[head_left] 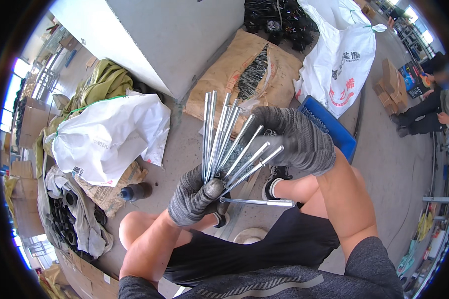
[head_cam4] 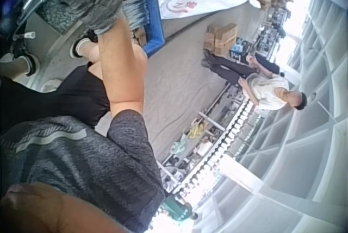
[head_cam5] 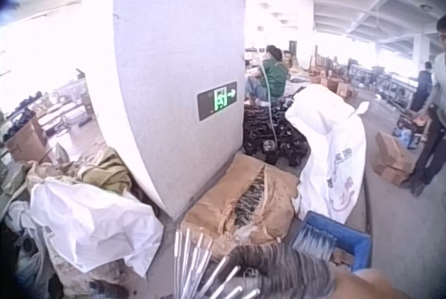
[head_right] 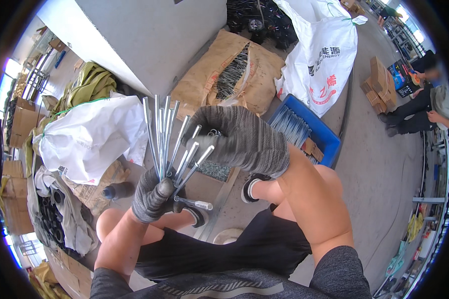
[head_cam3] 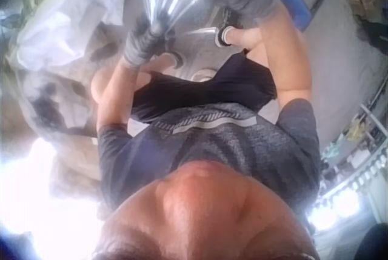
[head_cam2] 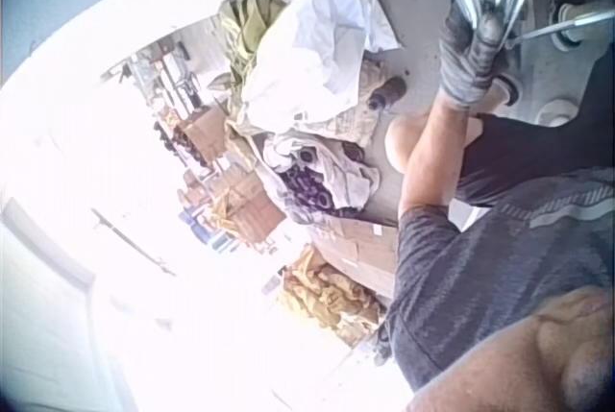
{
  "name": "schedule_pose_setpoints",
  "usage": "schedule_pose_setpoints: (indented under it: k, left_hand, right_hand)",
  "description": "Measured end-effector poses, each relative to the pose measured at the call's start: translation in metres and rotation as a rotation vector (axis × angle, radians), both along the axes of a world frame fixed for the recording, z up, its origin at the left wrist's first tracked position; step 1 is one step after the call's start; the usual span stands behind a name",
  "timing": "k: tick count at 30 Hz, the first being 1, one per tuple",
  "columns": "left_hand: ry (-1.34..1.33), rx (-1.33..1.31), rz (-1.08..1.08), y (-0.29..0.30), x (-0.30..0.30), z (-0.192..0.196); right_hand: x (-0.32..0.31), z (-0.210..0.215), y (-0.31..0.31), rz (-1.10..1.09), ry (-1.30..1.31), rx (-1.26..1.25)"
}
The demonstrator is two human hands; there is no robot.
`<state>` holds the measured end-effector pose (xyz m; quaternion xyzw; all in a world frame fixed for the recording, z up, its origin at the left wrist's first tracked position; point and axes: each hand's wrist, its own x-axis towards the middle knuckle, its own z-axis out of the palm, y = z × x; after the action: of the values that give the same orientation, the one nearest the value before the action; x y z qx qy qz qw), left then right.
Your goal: Sorting and counting long metal rods from a large white bag and placing them into a blue plastic crate.
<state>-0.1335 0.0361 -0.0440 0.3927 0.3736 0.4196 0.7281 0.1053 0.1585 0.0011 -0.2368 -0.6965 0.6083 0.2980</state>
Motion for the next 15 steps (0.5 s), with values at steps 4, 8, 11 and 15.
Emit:
schedule_pose_setpoints:
  k: [4, 8, 11, 15]
  left_hand:
    - [0.027, -0.014, -0.009, 0.000, -0.001, 0.003]
    - [0.110, 0.065, -0.006, 0.000, 0.002, -0.002]
    - [0.076, 0.059, 0.017, -0.002, 0.015, 0.004]
    - [0.116, 0.130, 0.097, -0.005, 0.020, 0.000]
  right_hand:
    - [0.001, 0.020, -0.001, -0.076, 0.217, -0.668]
    - [0.006, -0.011, -0.005, -0.086, 0.207, -0.327]
    - [0.010, -0.010, -0.001, -0.035, 0.222, -0.430]
    - [0.016, -0.003, 0.006, 0.071, 0.255, -0.637]
